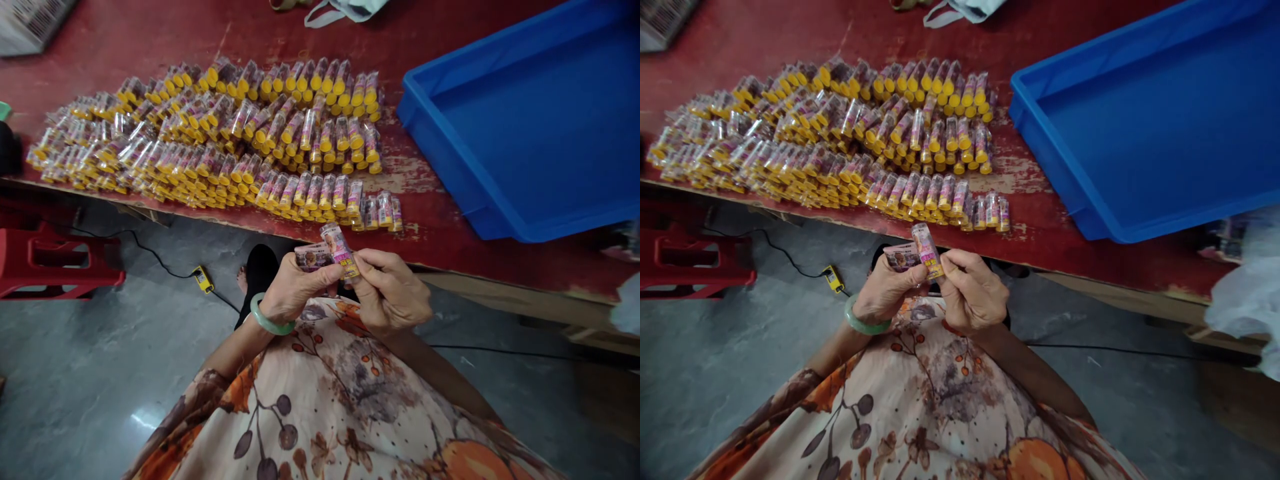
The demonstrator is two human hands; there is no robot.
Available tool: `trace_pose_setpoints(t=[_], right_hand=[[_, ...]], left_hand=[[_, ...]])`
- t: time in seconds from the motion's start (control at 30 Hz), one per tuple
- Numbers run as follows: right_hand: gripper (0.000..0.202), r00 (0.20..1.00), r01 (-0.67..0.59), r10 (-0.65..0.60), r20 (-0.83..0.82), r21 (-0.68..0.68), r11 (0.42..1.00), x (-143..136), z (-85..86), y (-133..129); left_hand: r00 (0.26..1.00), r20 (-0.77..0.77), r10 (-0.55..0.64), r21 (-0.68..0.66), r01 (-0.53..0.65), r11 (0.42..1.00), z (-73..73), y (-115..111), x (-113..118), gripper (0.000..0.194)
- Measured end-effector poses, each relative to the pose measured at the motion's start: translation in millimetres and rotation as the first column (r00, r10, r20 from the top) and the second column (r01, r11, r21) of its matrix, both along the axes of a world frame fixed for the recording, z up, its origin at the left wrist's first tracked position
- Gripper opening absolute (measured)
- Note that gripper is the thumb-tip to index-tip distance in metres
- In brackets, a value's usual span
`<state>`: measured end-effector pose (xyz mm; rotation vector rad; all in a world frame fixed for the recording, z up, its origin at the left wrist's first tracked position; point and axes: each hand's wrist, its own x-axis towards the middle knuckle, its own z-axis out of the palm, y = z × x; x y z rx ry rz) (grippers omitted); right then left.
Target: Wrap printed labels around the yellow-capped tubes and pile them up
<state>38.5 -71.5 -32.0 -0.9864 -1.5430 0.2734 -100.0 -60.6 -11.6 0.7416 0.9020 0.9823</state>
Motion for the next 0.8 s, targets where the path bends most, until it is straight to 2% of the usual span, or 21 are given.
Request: trace_pose_setpoints(t=[0.2,0.33,0.43,0.53,0.6,0.7,0.8], right_hand=[[0.041,0.990,0.036,-0.052,0.131,0.121,0.992,1.1,-9.3,-0.7],[0.038,0.960,0.086,-0.134,0.247,0.196,0.977,1.3,-13.1,1.1],[0.034,0.965,0.045,-0.087,0.246,0.174,0.984,6.4,-10.6,4.2],[0.028,0.987,-0.128,0.133,0.091,-0.059,0.990,18.9,-2.5,9.7],[0.023,0.967,-0.255,0.242,-0.083,-0.268,0.929,28.3,4.4,15.1],[0.023,0.940,-0.317,0.207,-0.271,-0.468,0.825,35.8,13.0,24.1],[0.030,0.932,-0.322,0.150,-0.329,-0.568,0.757,35.0,17.8,32.0]], left_hand=[[0.999,-0.027,0.020,-0.037,-0.021,0.999,-1.7,-2.1,0.0,0.029],[0.997,-0.079,0.002,-0.058,-0.007,0.998,-5.3,-2.6,-1.2,0.030],[0.994,-0.107,-0.008,-0.059,0.001,0.998,-8.0,-0.1,-2.3,0.028],[0.987,-0.161,-0.015,-0.027,0.010,1.000,-7.5,5.7,-2.0,0.028],[0.975,-0.219,-0.043,0.029,0.050,0.998,-4.9,10.6,-0.1,0.029],[0.946,-0.293,-0.140,0.090,0.173,0.981,0.0,17.6,5.8,0.032],[0.924,-0.313,-0.220,0.137,0.273,0.952,3.6,23.7,13.1,0.032]])
